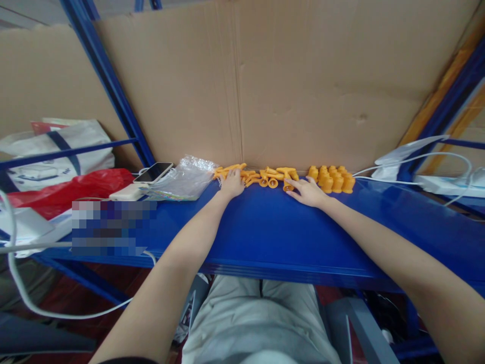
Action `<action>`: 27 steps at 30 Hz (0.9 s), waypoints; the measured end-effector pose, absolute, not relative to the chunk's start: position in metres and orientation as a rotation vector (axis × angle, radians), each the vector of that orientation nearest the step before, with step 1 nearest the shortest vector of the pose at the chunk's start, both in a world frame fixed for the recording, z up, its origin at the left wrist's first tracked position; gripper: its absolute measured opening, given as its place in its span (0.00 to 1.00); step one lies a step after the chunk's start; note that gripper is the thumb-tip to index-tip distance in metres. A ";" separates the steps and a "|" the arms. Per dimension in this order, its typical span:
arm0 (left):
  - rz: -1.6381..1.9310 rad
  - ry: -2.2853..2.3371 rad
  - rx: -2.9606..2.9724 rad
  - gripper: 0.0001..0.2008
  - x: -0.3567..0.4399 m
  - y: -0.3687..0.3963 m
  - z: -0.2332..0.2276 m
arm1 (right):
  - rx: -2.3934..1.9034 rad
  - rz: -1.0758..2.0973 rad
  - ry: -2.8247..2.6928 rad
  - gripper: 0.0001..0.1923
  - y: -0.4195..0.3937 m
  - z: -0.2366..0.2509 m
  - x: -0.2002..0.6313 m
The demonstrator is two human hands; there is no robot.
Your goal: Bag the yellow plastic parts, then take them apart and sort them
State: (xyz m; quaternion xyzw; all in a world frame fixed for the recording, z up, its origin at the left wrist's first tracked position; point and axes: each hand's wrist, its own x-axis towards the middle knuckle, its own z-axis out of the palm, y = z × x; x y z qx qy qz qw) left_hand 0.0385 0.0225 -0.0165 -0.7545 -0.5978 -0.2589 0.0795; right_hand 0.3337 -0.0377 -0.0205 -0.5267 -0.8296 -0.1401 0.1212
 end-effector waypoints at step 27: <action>-0.724 -0.861 -2.483 0.19 0.086 -0.028 0.006 | -1.115 -0.690 -2.324 0.26 -0.045 -0.023 0.315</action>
